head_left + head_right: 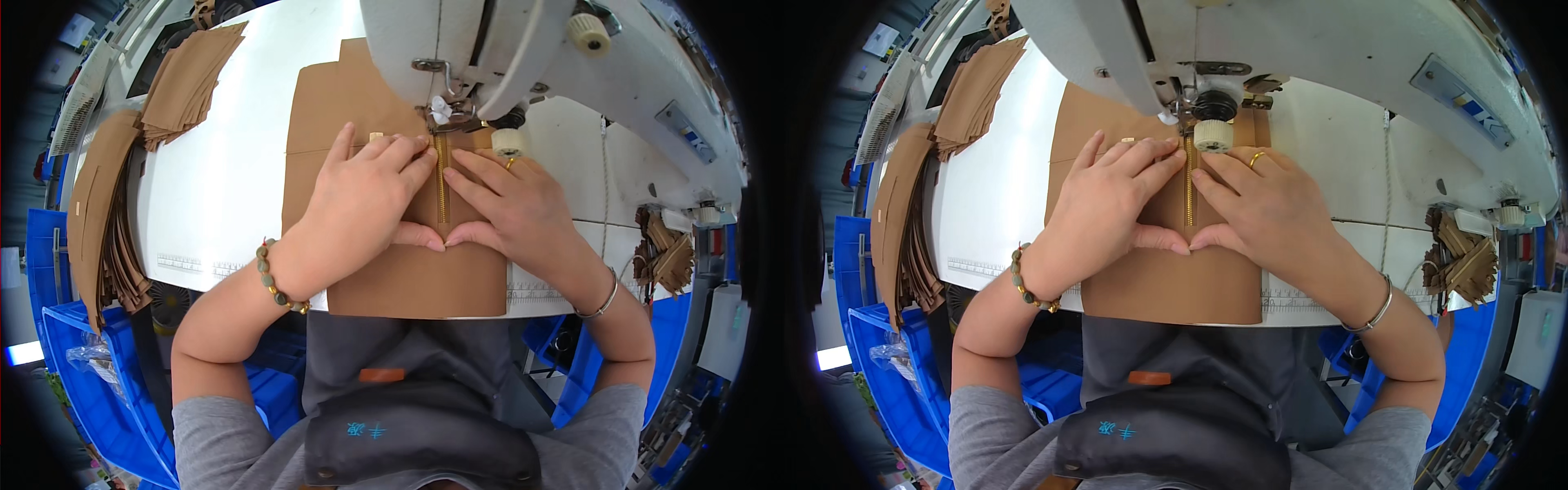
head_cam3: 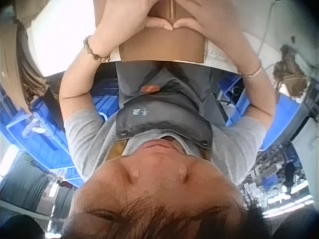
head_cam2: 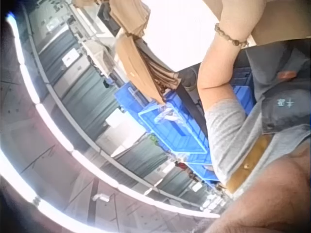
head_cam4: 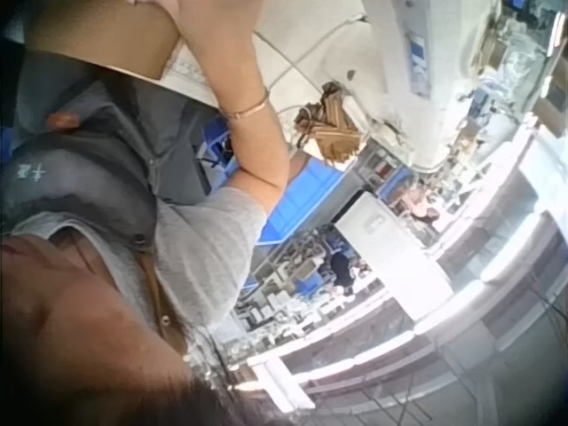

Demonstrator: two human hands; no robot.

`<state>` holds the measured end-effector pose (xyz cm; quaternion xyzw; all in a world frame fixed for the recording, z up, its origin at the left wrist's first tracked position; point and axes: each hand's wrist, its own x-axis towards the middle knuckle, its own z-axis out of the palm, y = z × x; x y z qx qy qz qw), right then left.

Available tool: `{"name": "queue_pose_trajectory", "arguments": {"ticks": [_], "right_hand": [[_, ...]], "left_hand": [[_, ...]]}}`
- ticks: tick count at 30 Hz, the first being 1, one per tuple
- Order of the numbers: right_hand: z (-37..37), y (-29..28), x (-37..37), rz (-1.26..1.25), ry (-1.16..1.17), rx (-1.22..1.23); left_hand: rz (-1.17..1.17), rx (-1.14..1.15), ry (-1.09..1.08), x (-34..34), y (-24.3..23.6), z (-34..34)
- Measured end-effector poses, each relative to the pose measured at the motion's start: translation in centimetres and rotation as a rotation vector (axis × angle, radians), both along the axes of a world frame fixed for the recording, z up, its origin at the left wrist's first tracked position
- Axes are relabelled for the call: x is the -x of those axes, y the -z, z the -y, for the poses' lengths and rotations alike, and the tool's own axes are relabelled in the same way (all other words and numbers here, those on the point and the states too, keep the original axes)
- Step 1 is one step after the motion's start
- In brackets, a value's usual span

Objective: Sewing a zipper and assembling leather pouch components using an industrial sewing machine.

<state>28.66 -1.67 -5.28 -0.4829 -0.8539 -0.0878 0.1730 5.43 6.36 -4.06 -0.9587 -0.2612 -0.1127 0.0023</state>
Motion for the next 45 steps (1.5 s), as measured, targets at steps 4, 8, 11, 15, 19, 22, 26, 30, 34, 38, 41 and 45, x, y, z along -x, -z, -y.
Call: {"name": "queue_pose_trajectory", "arguments": {"ticks": [4,8,11,15,19,22,26,30,34,38,41,45], "right_hand": [[-0.2,0.4,0.2,-0.035,0.020,0.003],[-0.2,0.5,0.2,-0.054,0.023,0.012],[-0.1,0.3,0.1,-0.061,0.007,0.044],[0.3,0.1,0.2,-0.111,-0.041,0.043],[0.2,0.1,0.4,-0.128,-0.046,0.034],[0.3,0.0,0.5,-0.107,-0.038,0.038],[-0.4,0.4,0.4,-0.113,-0.023,0.028],[-0.8,0.6,0.4,-0.099,0.032,0.066],[-1.0,0.6,0.3,-0.093,0.053,0.095],[-0.8,0.8,0.0,-0.118,-0.005,0.038],[0.1,0.6,0.3,-0.159,-0.032,0.071],[0.1,0.5,0.5,-0.172,-0.053,0.046]], "left_hand": [[-0.016,0.025,-0.005,-0.1,-0.4,-0.9],[-0.011,0.030,-0.013,-0.1,-0.1,-1.0],[0.030,0.016,-0.009,0.1,0.2,-0.7],[0.093,0.070,0.010,0.5,0.6,0.4],[0.118,0.051,0.017,0.4,0.5,0.5],[0.096,0.056,0.032,0.2,0.1,0.1],[0.112,0.040,0.023,-0.3,0.3,-0.9],[0.122,-0.008,0.011,-0.4,1.1,-1.5],[0.190,0.001,0.012,-0.2,1.6,-1.1],[0.228,0.151,0.026,0.8,1.4,0.2],[0.229,0.166,0.067,1.0,0.9,0.7],[0.207,0.140,0.124,1.0,0.6,0.4]]}}
